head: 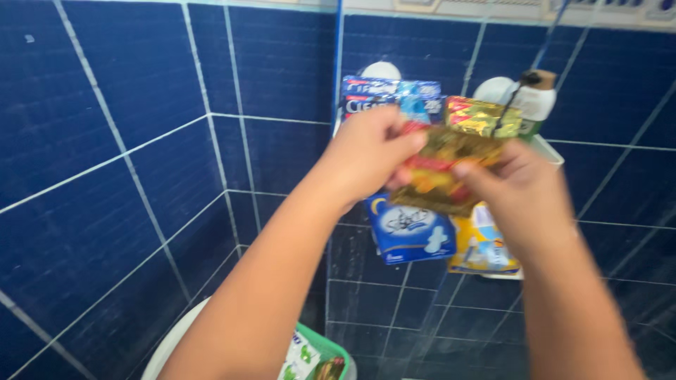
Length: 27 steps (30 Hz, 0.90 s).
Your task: The person repeatedly picks up small sachets and packets from a green basket and places them into a white wall-mounted caddy. The person handles items one at a time, moving them from the basket to the caddy throughout the clip.
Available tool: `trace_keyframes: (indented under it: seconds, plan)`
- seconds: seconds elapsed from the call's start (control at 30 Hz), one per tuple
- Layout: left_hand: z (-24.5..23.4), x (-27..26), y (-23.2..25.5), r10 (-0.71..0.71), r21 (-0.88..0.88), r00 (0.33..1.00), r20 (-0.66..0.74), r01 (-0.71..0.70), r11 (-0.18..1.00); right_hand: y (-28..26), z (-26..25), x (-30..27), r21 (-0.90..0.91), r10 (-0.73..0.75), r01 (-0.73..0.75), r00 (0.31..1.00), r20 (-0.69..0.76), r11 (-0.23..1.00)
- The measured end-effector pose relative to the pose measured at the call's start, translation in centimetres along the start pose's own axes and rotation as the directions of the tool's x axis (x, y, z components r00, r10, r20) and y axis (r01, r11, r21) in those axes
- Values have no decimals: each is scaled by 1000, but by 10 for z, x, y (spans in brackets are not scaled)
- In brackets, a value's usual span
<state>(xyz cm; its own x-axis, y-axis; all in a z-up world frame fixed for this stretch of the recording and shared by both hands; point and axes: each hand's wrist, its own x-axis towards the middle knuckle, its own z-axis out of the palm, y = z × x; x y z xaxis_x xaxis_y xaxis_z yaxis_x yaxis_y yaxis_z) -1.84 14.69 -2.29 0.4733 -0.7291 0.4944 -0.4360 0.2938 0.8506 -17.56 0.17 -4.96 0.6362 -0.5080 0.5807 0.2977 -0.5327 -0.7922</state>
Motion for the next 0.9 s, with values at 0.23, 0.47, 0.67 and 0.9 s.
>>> trace_keyframes:
  seconds: [0.23,0.47,0.67,0.9]
  plan:
    - [57,83,12,-83,271,995,48,67,960,-21,-89,39,3,-198,204,957,-213,979]
    - [92,147,-37,34,836,982,184,-175,520,21,-124,76,-267,-66,-37,928,-367,963]
    - [96,154,-30,-93,864,953,289,-217,455,33,-120,103,-253,130,-219,937,-325,942]
    - [99,146,-5,-232,885,935,269,-145,442,47,-120,123,-177,273,-318,932,-239,931]
